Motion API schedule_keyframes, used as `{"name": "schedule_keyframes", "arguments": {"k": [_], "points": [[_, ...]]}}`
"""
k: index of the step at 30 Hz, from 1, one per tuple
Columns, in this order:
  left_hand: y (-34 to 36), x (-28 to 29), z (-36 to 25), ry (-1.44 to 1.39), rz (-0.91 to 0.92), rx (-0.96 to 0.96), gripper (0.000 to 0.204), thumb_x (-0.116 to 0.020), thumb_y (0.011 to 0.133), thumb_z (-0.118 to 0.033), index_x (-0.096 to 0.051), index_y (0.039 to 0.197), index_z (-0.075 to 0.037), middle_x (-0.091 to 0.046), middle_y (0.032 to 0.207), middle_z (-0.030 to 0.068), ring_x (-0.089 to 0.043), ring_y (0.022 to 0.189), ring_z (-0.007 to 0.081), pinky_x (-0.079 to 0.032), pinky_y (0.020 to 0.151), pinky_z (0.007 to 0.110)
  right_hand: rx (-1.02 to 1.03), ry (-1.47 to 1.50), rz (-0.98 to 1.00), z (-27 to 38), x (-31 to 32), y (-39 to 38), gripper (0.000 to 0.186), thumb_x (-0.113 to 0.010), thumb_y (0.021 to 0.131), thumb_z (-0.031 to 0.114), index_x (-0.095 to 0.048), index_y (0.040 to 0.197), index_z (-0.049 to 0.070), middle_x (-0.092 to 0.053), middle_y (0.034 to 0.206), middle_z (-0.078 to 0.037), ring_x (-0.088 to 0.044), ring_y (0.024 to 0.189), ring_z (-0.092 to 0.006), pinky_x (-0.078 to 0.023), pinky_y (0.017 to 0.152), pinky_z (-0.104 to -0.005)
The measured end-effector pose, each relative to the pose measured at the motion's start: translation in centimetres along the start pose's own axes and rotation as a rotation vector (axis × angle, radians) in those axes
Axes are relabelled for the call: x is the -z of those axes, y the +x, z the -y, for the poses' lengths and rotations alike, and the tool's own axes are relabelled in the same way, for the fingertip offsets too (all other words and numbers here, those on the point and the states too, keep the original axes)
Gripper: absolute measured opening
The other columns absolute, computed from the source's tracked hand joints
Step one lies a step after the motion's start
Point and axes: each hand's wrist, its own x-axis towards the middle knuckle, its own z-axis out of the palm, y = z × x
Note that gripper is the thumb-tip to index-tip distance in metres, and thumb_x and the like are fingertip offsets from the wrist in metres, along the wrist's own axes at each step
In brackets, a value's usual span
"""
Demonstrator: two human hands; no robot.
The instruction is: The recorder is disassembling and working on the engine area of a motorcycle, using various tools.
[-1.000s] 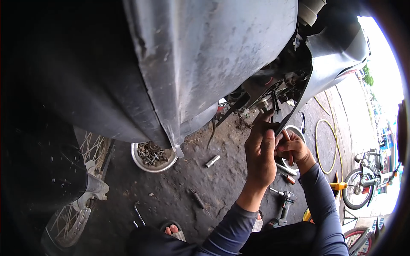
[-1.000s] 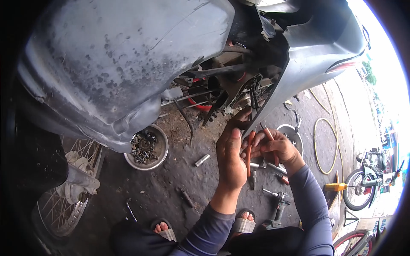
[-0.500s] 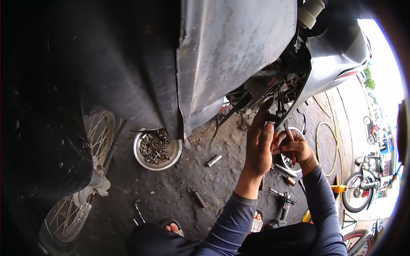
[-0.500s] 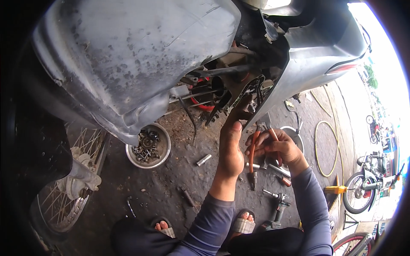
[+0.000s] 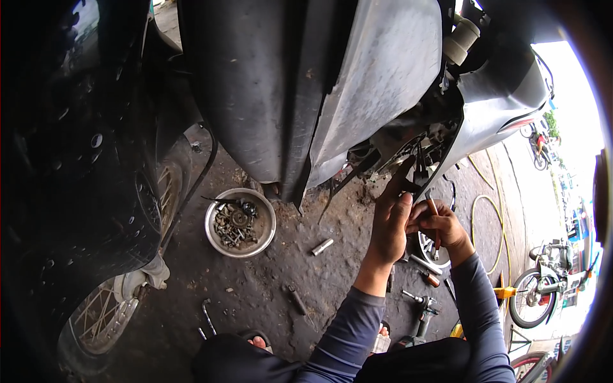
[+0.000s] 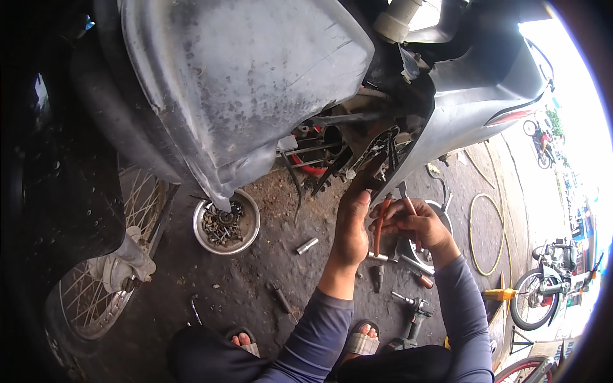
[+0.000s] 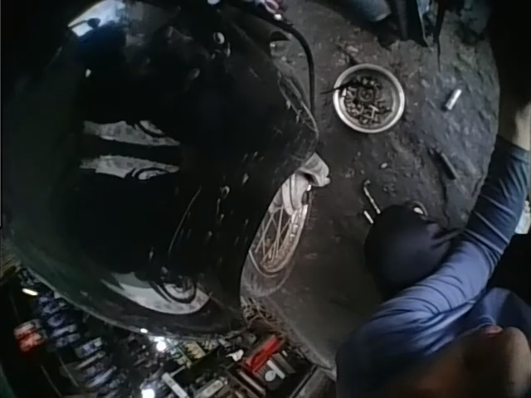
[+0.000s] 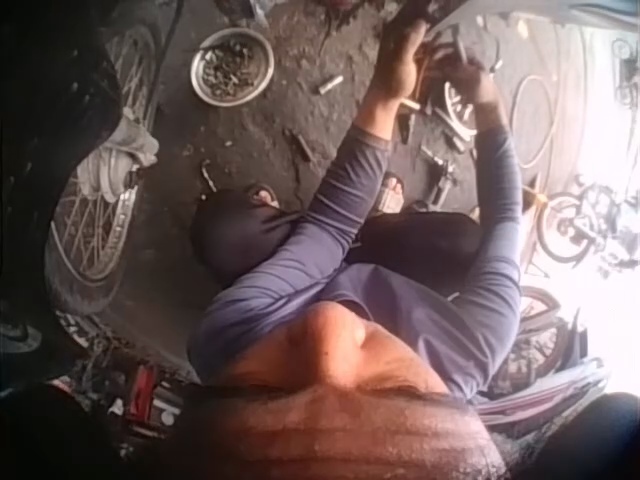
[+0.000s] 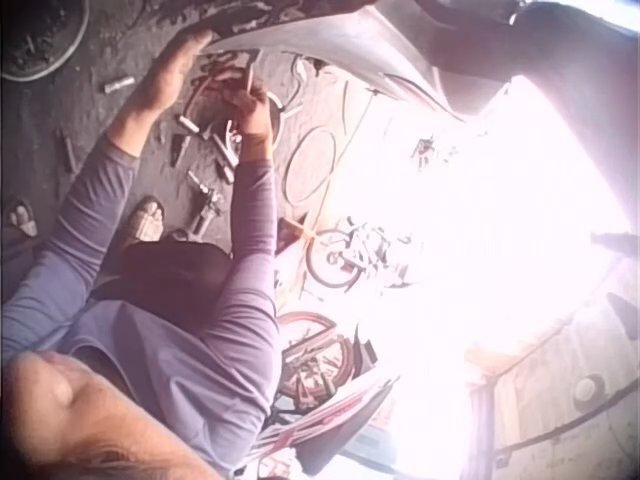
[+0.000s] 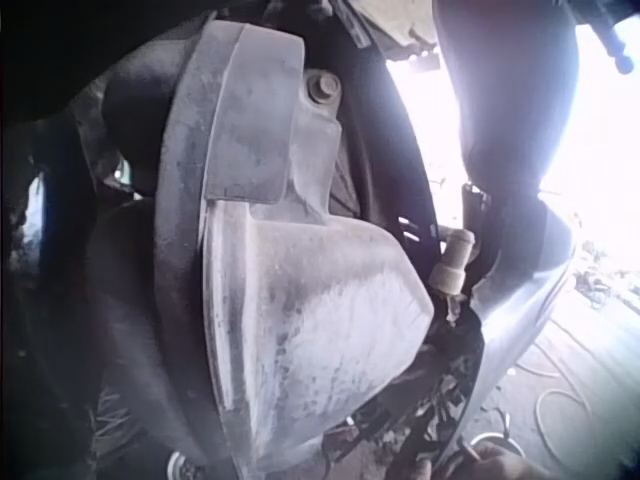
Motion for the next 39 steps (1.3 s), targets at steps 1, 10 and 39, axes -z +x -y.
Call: {"name": "schedule_keyframes", "arguments": {"k": [1,10,39], "points": [[0.1,-0.1,0.1,-0.003,0.002,-0.002,0.055,-0.037,0.096,-0.031,-0.041,0.141,0.001,-0.045,0.143,0.0137,-0.041,0.132,0.0236,-0.027,0.111,0.036,0.002,-0.003,-0.002,0.0,0.3,-0.1,0.026,-0.051,0.078,-0.002,-0.060,0.101,-0.009,-0.057,0.117,-0.023,-0.061,0.107,-0.0379,-0.049,0.097,-0.0463],[0.1,0.0,-0.2,0.019,-0.017,0.032,0.057,-0.037,0.096,-0.031,-0.039,0.142,0.002,-0.042,0.145,0.0143,-0.038,0.134,0.0239,-0.025,0.112,0.036,-0.027,0.012,-0.009,-1.1,0.5,-0.2,0.026,-0.050,0.078,-0.003,-0.060,0.101,-0.008,-0.057,0.117,-0.023,-0.062,0.107,-0.0349,-0.050,0.097,-0.0441],[0.4,0.6,0.3,-0.007,0.019,-0.029,0.061,-0.039,0.096,-0.033,-0.032,0.145,0.003,-0.041,0.146,0.0154,-0.037,0.135,0.0233,-0.024,0.112,0.035,-0.050,0.053,0.018,-1.1,0.2,0.1,0.026,-0.051,0.077,-0.003,-0.060,0.102,-0.009,-0.059,0.114,-0.021,-0.062,0.105,-0.0352,-0.051,0.094,-0.0464]]}}
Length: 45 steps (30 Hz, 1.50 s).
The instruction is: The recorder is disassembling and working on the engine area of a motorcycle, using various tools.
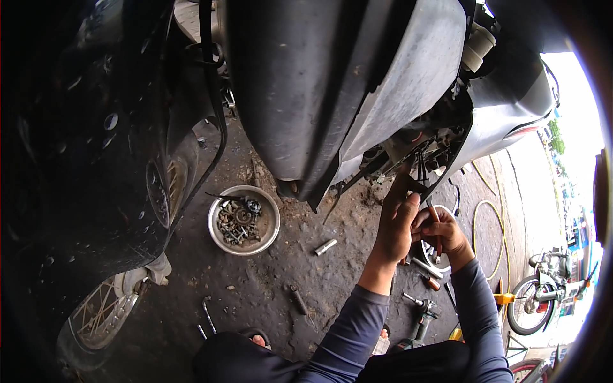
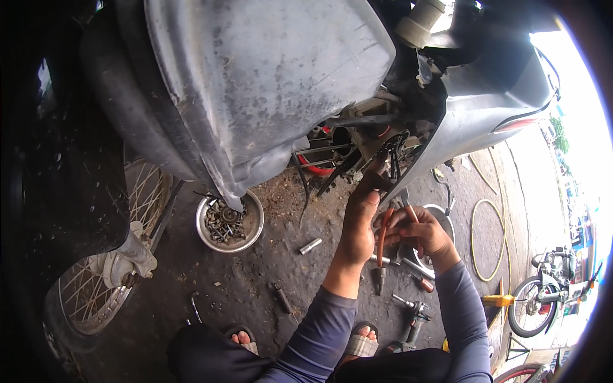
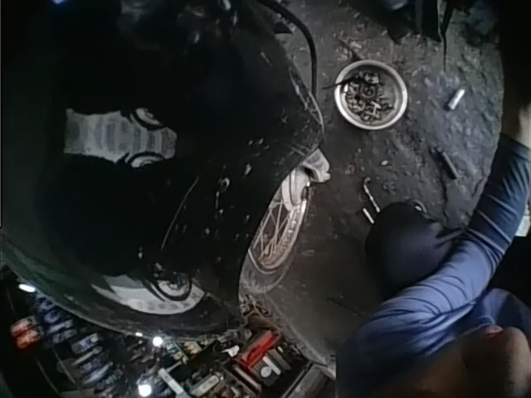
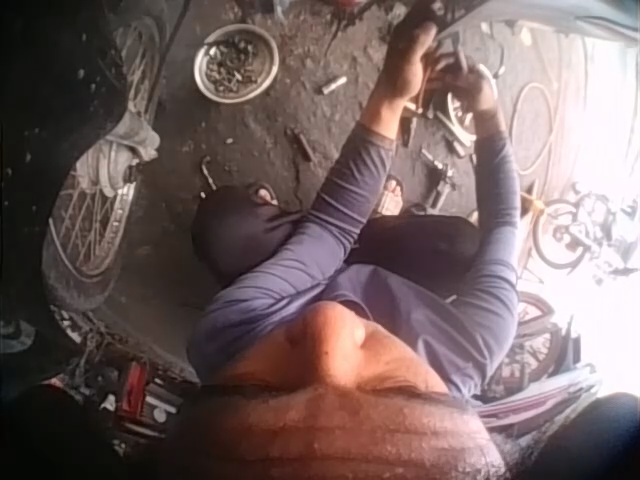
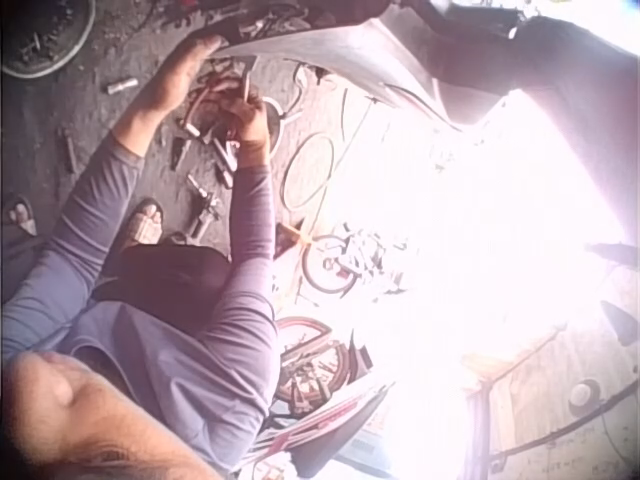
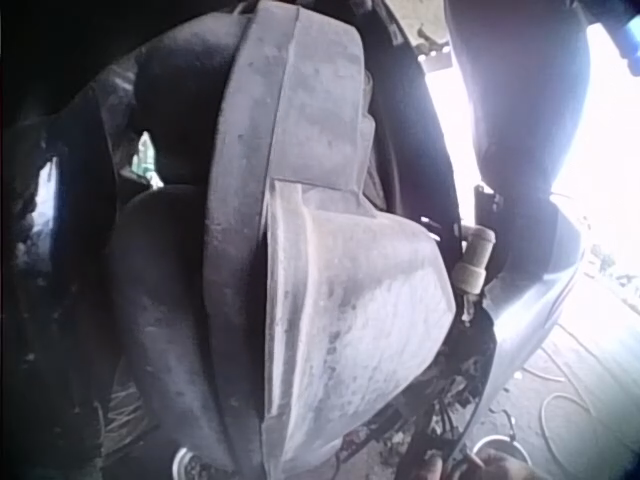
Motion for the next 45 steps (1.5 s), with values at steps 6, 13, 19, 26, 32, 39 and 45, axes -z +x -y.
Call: {"name": "schedule_keyframes", "arguments": {"k": [6,13,19,26,32,39,45], "points": [[-0.1,-0.2,-0.3,-0.057,-0.019,0.067,0.060,-0.039,0.096,-0.032,-0.033,0.145,0.002,-0.041,0.145,0.0153,-0.038,0.134,0.0231,-0.025,0.112,0.036,-0.001,-0.009,0.002,0.0,0.2,0.1,0.025,-0.052,0.078,-0.002,-0.060,0.101,-0.009,-0.060,0.112,-0.021,-0.063,0.103,-0.0353,-0.052,0.093,-0.0459],[-0.2,-0.2,-0.1,-0.088,-0.020,0.084,0.059,-0.039,0.096,-0.030,-0.032,0.146,0.002,-0.038,0.147,0.0152,-0.035,0.136,0.0232,-0.024,0.113,0.036,-0.033,-0.024,0.022,0.4,-0.1,-0.1,0.025,-0.052,0.078,-0.002,-0.060,0.100,-0.010,-0.060,0.112,-0.023,-0.063,0.103,-0.0366,-0.052,0.093,-0.0467],[-0.2,0.0,0.2,-0.034,-0.012,0.057,0.059,-0.038,0.096,-0.030,-0.032,0.145,0.002,-0.034,0.150,0.0158,-0.030,0.140,0.0238,-0.021,0.114,0.036,0.027,0.098,0.028,-0.2,0.1,-0.2,0.026,-0.052,0.075,-0.003,-0.061,0.098,-0.010,-0.058,0.114,-0.027,-0.062,0.103,-0.0415,-0.050,0.093,-0.0528],[-0.1,0.1,0.2,-0.152,-0.021,0.063,0.056,-0.045,0.094,-0.023,-0.033,0.146,-0.004,-0.053,0.126,0.0038,-0.043,0.068,0.0017,-0.036,0.054,0.016,0.018,0.122,0.063,-0.4,0.5,-0.1,0.025,-0.053,0.075,-0.002,-0.062,0.097,-0.009,-0.058,0.114,-0.027,-0.063,0.100,-0.0453,-0.051,0.091,-0.0546],[-0.2,-0.2,0.2,-0.205,-0.031,0.082,0.055,-0.044,0.094,-0.019,-0.032,0.146,-0.007,-0.054,0.123,0.0023,-0.039,0.060,0.0007,-0.033,0.049,0.017,0.014,0.204,0.078,-0.3,-0.2,-0.1,0.023,-0.052,0.075,-0.004,-0.061,0.096,-0.007,-0.061,0.107,-0.025,-0.064,0.097,-0.0423,-0.053,0.086,-0.0552],[0.0,-0.1,0.2,-0.177,-0.025,0.053,0.055,-0.043,0.094,-0.019,-0.031,0.146,-0.007,-0.055,0.121,0.0021,-0.040,0.061,0.0008,-0.034,0.049,0.017,0.018,0.221,0.106,-0.5,0.4,-0.1,0.018,-0.055,0.078,0.001,-0.063,0.093,-0.005,-0.059,0.111,-0.027,-0.063,0.097,-0.0472,-0.052,0.082,-0.0590],[-0.2,-0.1,0.1,-0.170,-0.035,0.113,0.056,-0.044,0.094,-0.019,-0.032,0.146,-0.005,-0.054,0.122,0.0025,-0.041,0.064,0.0016,-0.036,0.053,0.018,0.035,0.282,0.132,-0.9,1.1,0.3,0.017,-0.056,0.078,0.002,-0.063,0.092,-0.006,-0.059,0.109,-0.028,-0.064,0.093,-0.0472,-0.054,0.079,-0.0583]]}}
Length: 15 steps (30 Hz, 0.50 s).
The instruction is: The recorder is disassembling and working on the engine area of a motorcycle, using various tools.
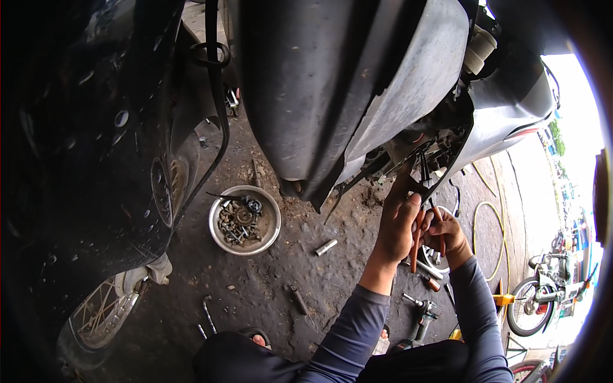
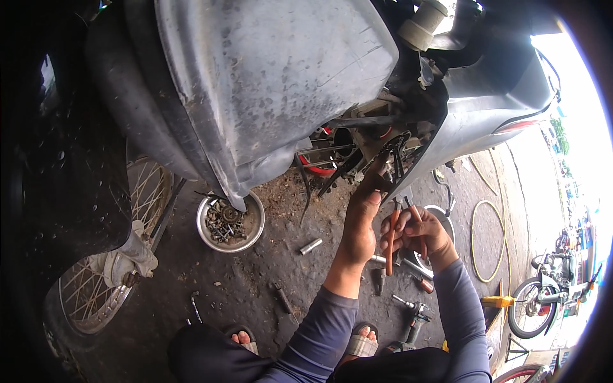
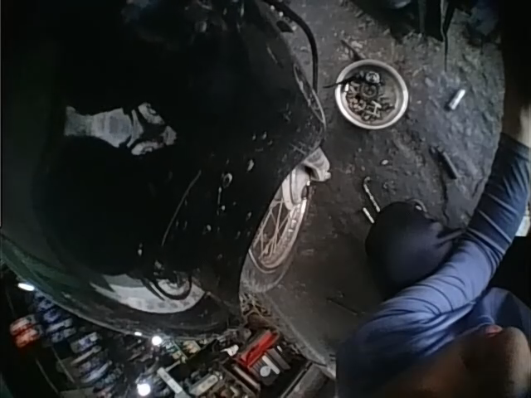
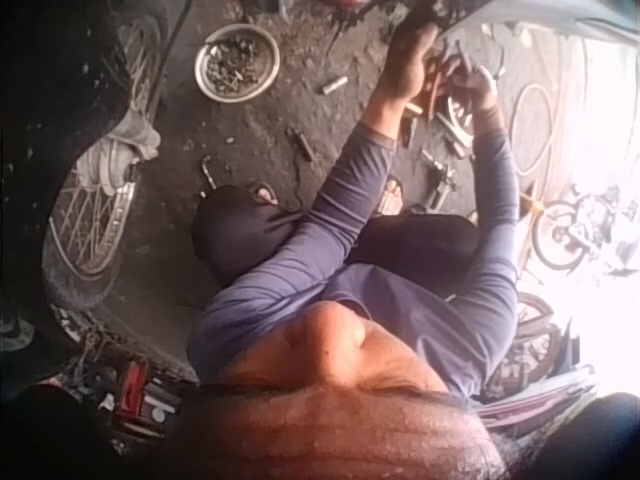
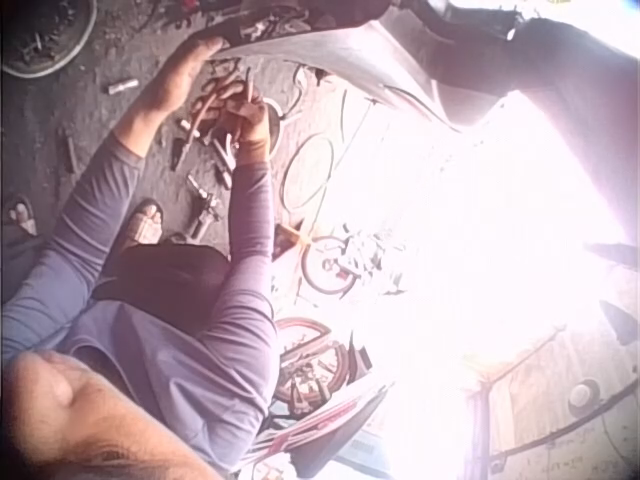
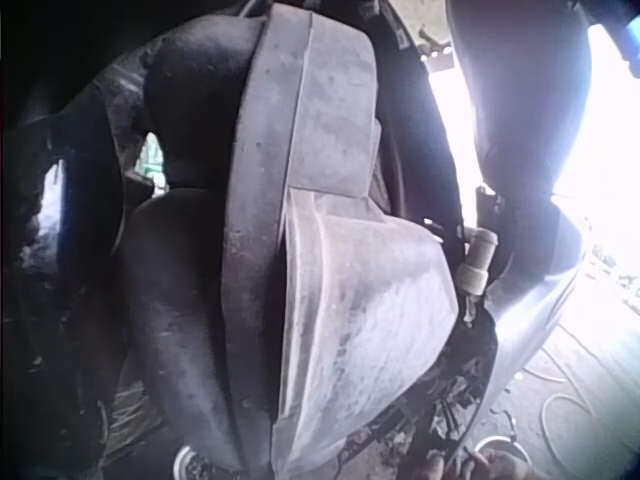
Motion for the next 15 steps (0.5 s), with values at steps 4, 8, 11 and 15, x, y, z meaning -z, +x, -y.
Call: {"name": "schedule_keyframes", "arguments": {"k": [4,8,11,15], "points": [[0.01,0.26,-0.14,0.039,0.003,-0.001,0.056,-0.043,0.093,-0.020,-0.032,0.146,-0.003,-0.051,0.130,0.0070,-0.053,0.084,0.0088,-0.045,0.074,0.023,-0.006,0.043,0.027,-0.22,0.34,0.06,0.017,-0.057,0.078,0.003,-0.063,0.091,-0.006,-0.059,0.107,-0.028,-0.064,0.092,-0.0477,-0.054,0.079,-0.0578],[0.54,0.42,0.38,0.100,0.034,-0.125,0.058,-0.043,0.092,-0.021,-0.032,0.145,0.001,-0.043,0.143,0.0141,-0.040,0.129,0.0226,-0.030,0.107,0.035,-0.016,0.066,0.034,-0.05,0.38,0.06,0.016,-0.057,0.077,0.004,-0.063,0.090,-0.005,-0.060,0.106,-0.028,-0.064,0.091,-0.0481,-0.055,0.077,-0.0561],[0.22,0.49,0.41,0.071,0.043,-0.086,0.058,-0.043,0.092,-0.020,-0.032,0.145,0.001,-0.039,0.146,0.0156,-0.033,0.137,0.0249,-0.023,0.113,0.037,-0.017,0.064,0.049,0.00,0.72,-0.21,0.016,-0.057,0.077,0.003,-0.063,0.090,-0.005,-0.060,0.106,-0.029,-0.064,0.089,-0.0483,-0.056,0.075,-0.0554],[0.42,0.62,0.43,0.066,0.067,-0.095,0.057,-0.042,0.093,-0.019,-0.033,0.145,0.001,-0.039,0.146,0.0152,-0.035,0.136,0.0249,-0.025,0.112,0.036,-0.036,0.071,0.084,0.19,0.49,0.00,0.016,-0.057,0.077,0.003,-0.063,0.089,-0.006,-0.060,0.106,-0.030,-0.064,0.088,-0.0497,-0.057,0.073,-0.0553]]}}
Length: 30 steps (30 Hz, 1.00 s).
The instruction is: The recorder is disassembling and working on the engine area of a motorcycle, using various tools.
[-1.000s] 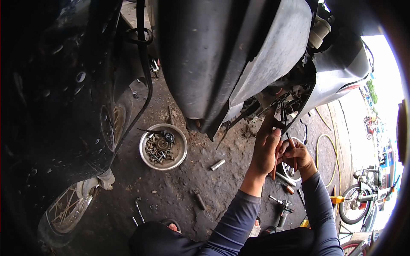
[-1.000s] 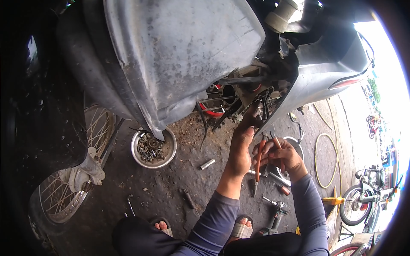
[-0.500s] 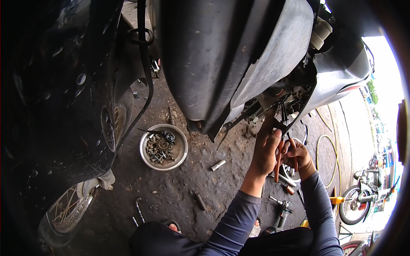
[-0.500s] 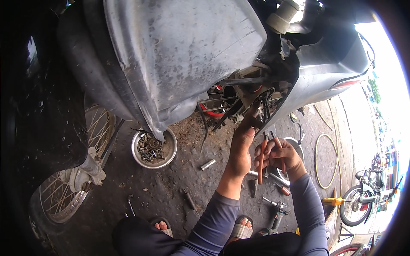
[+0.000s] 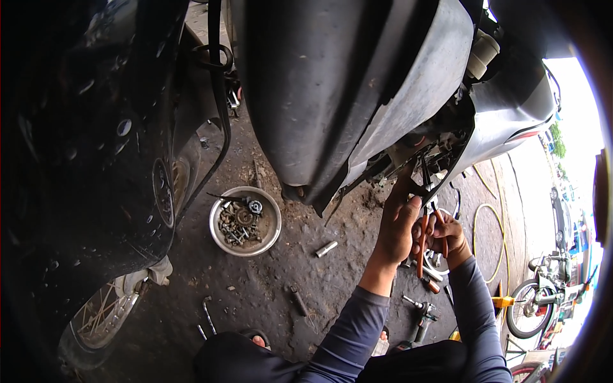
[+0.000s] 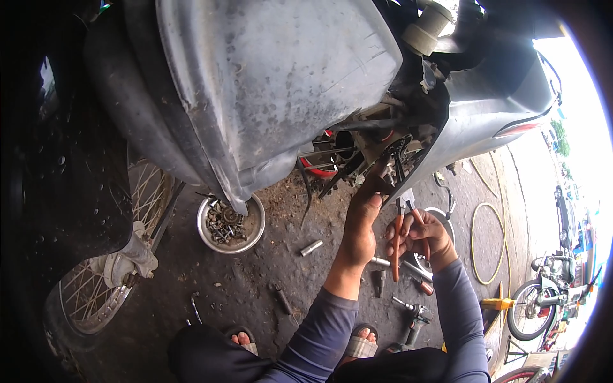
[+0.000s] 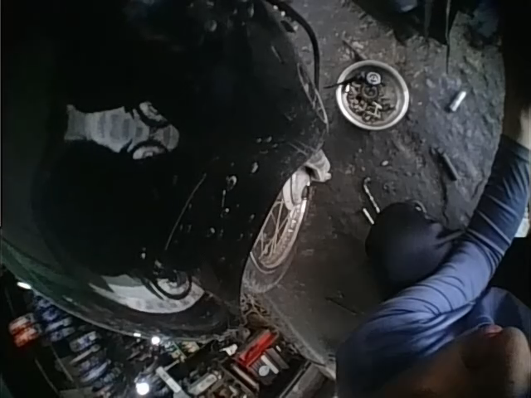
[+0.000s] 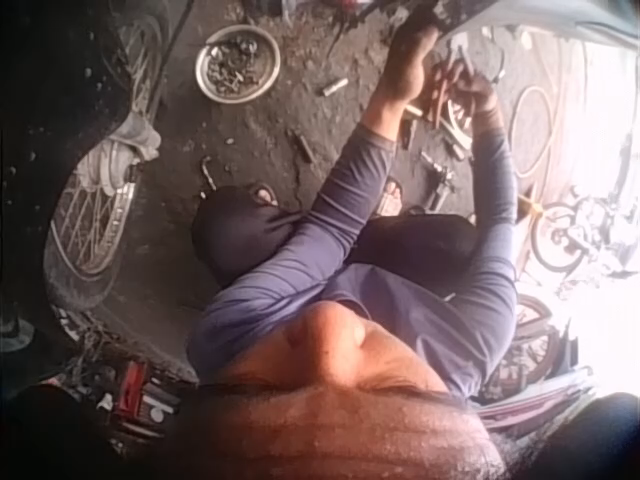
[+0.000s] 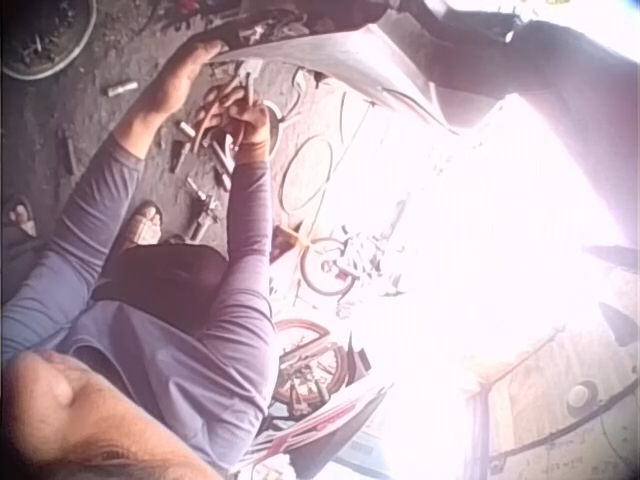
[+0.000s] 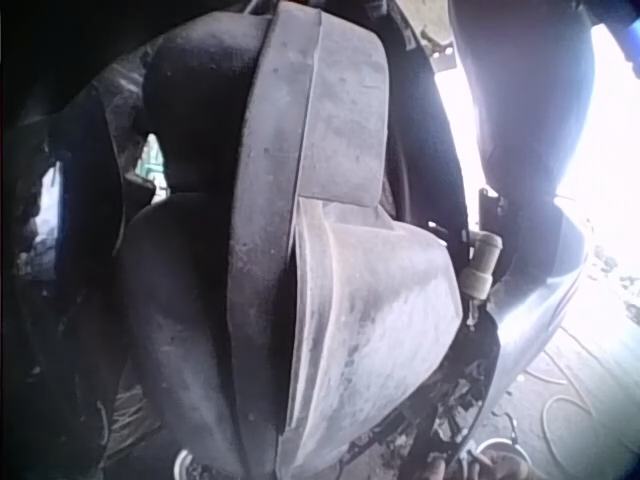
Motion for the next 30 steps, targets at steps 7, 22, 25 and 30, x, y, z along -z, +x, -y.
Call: {"name": "schedule_keyframes", "arguments": {"k": [7,22,25,30], "points": [[0.1,0.3,0.5,0.043,-0.007,-0.034,0.055,-0.042,0.092,-0.015,-0.034,0.144,0.001,-0.040,0.146,0.0145,-0.036,0.136,0.0247,-0.026,0.112,0.036,0.007,0.000,-0.040,-0.2,0.4,0.0,0.016,-0.056,0.078,0.002,-0.064,0.089,-0.006,-0.060,0.106,-0.030,-0.064,0.087,-0.0509,-0.057,0.072,-0.0555],[0.1,-0.5,-0.6,0.084,-0.031,-0.008,0.061,-0.041,0.094,-0.029,-0.032,0.146,0.002,-0.041,0.145,0.0146,-0.038,0.134,0.0220,-0.024,0.112,0.035,0.023,-0.011,-0.004,-0.1,0.9,-0.1,0.018,-0.056,0.078,0.000,-0.063,0.093,-0.007,-0.059,0.110,-0.028,-0.063,0.093,-0.0500,-0.054,0.078,-0.0587],[0.1,-0.5,-0.6,0.084,-0.030,0.005,0.061,-0.041,0.094,-0.028,-0.032,0.146,0.002,-0.041,0.145,0.0147,-0.038,0.134,0.0221,-0.024,0.112,0.035,0.028,-0.042,-0.020,-0.2,0.2,0.0,0.017,-0.056,0.079,0.000,-0.063,0.093,-0.007,-0.059,0.110,-0.028,-0.063,0.095,-0.0494,-0.053,0.079,-0.0608],[0.1,-0.3,-0.3,0.066,-0.020,-0.036,0.060,-0.040,0.094,-0.028,-0.033,0.145,0.002,-0.040,0.146,0.0147,-0.037,0.135,0.0225,-0.024,0.112,0.035,0.046,-0.087,-0.047,-0.4,-0.5,0.1,0.017,-0.057,0.079,0.003,-0.063,0.093,-0.007,-0.058,0.108,-0.027,-0.062,0.096,-0.0472,-0.053,0.079,-0.0610]]}}
